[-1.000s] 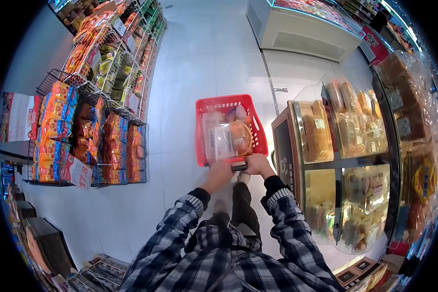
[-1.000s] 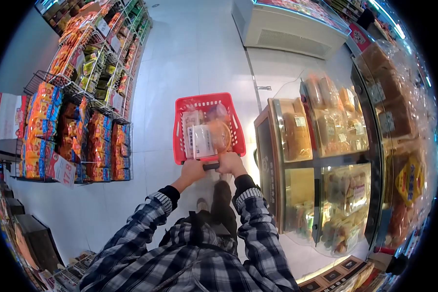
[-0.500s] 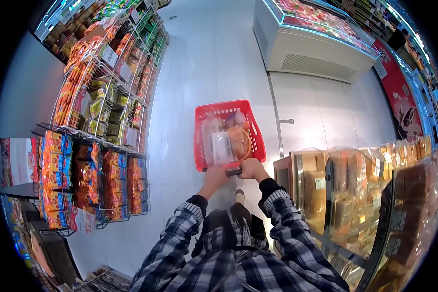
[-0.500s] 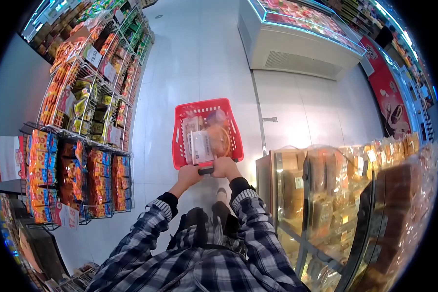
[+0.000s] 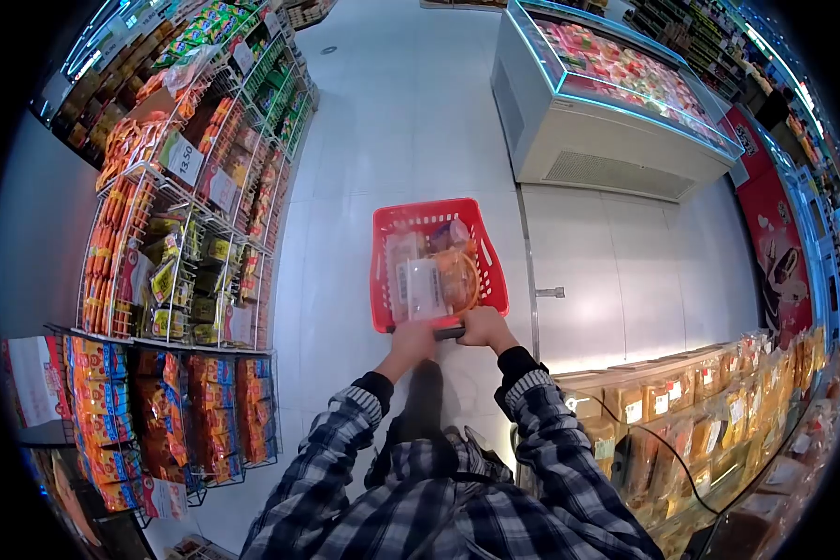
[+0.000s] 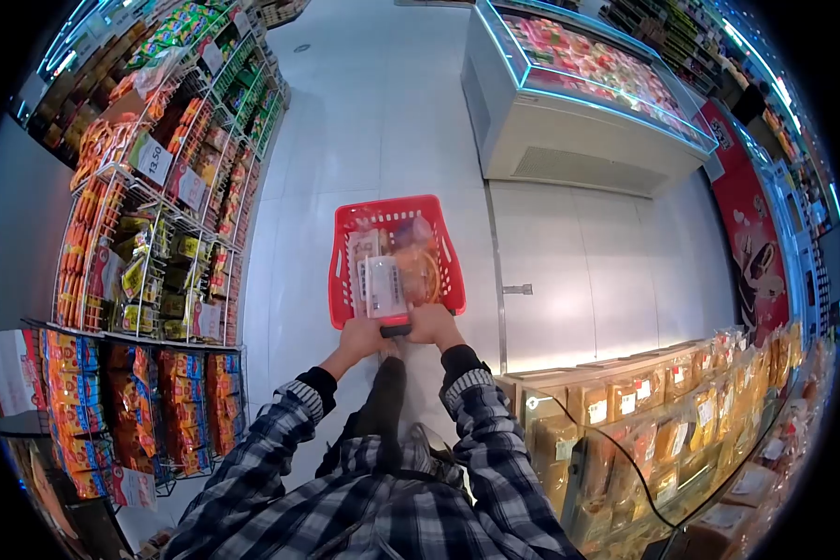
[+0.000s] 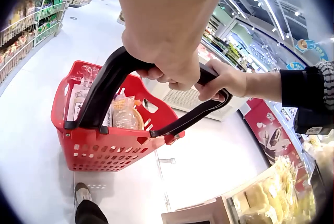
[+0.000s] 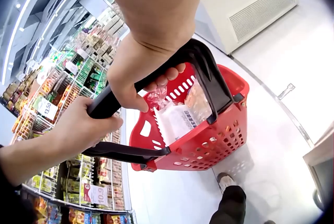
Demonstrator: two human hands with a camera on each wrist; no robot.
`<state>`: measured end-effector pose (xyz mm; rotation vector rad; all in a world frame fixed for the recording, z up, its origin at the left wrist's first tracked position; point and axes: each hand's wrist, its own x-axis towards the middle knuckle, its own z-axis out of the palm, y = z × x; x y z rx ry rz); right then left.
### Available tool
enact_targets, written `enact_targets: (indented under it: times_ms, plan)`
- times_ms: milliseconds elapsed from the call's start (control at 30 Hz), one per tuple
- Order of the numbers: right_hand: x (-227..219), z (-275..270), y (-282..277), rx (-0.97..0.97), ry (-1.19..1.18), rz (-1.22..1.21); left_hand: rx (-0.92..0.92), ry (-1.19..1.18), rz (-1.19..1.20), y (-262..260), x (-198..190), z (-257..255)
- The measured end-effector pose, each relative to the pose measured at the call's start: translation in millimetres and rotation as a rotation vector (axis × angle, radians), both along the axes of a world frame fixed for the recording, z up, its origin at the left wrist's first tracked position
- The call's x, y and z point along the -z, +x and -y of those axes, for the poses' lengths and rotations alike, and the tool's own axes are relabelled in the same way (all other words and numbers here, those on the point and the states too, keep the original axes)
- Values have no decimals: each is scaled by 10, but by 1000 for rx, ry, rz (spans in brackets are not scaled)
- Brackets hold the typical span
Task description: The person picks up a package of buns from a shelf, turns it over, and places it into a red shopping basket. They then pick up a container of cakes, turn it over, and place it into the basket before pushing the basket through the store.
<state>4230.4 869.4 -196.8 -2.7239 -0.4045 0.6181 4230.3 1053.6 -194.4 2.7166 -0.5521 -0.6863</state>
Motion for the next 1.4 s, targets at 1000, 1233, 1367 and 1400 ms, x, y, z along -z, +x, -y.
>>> enact_targets:
  times_ms: [1000,1233,1367,1400]
  plan:
    - [282,860,5241,-43,65,-60,-45,-7,127,5208,453,860]
    - [362,1052,6386,-72,44,-58,-53,-54,119,6281,480,1047]
    - [437,1120,7054,-70,39,-39,-66,-60,101,6937,411,1135]
    - [466,1148,7250,-78,39,-31,-69,-55,96,7128,434,1156]
